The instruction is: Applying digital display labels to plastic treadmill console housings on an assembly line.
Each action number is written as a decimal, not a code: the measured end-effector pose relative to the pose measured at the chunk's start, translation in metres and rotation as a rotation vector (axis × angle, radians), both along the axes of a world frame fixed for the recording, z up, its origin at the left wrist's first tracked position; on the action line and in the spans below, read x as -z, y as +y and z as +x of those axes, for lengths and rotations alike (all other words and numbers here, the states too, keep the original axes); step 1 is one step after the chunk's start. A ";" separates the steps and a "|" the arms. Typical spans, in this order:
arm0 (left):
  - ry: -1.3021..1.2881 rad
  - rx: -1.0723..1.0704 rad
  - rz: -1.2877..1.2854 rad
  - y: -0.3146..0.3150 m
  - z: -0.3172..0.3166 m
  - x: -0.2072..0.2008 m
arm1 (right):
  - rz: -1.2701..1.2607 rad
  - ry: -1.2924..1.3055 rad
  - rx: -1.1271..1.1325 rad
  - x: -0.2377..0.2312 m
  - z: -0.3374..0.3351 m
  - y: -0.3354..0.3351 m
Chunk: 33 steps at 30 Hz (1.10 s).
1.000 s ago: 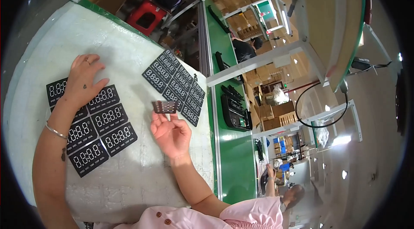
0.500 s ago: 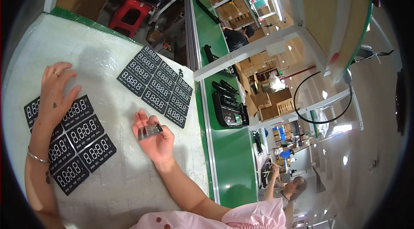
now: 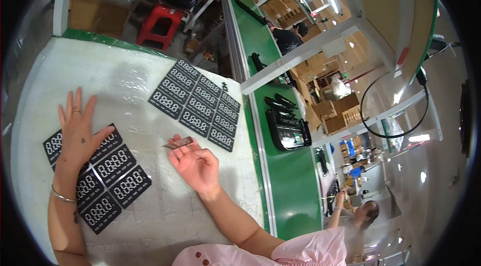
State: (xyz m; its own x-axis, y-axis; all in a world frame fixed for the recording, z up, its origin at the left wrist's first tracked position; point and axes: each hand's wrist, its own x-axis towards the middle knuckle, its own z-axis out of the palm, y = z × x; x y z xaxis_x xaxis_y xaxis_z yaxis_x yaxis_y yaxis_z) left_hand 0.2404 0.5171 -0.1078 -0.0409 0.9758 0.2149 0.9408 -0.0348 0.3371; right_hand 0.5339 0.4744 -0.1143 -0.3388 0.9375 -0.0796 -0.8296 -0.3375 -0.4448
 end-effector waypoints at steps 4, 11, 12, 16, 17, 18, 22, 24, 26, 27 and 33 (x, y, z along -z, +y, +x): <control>-0.006 0.053 -0.033 -0.001 -0.003 -0.008 | 0.054 -0.060 -0.013 0.002 -0.005 -0.001; 0.046 0.092 -0.023 0.006 0.000 -0.015 | 0.111 -0.149 0.061 -0.013 -0.008 -0.003; 0.080 0.124 -0.003 0.007 0.000 -0.012 | 0.098 -0.148 0.053 -0.017 -0.004 -0.004; 0.079 0.196 0.104 -0.004 0.004 -0.025 | 0.205 -0.016 0.027 -0.044 0.026 -0.002; 0.078 0.225 0.128 -0.011 0.006 -0.036 | 0.294 0.027 0.069 -0.055 0.038 0.000; 0.072 0.252 0.150 -0.017 0.009 -0.046 | 0.382 0.064 0.108 -0.072 0.053 0.002; 0.071 0.417 0.194 -0.047 0.042 -0.085 | 0.673 -0.134 0.777 -0.134 0.169 -0.011; 0.001 0.571 0.108 -0.060 0.064 -0.093 | 0.582 -0.419 1.053 -0.140 0.226 -0.010; -0.046 0.703 -0.017 -0.068 0.082 -0.090 | 0.362 -0.533 1.082 -0.141 0.260 0.012; 0.003 0.805 -0.014 -0.071 0.090 -0.085 | 0.321 -0.581 1.022 -0.134 0.281 0.027; 0.103 1.321 -0.202 -0.091 0.164 -0.043 | -0.029 -0.911 1.005 -0.092 0.350 0.140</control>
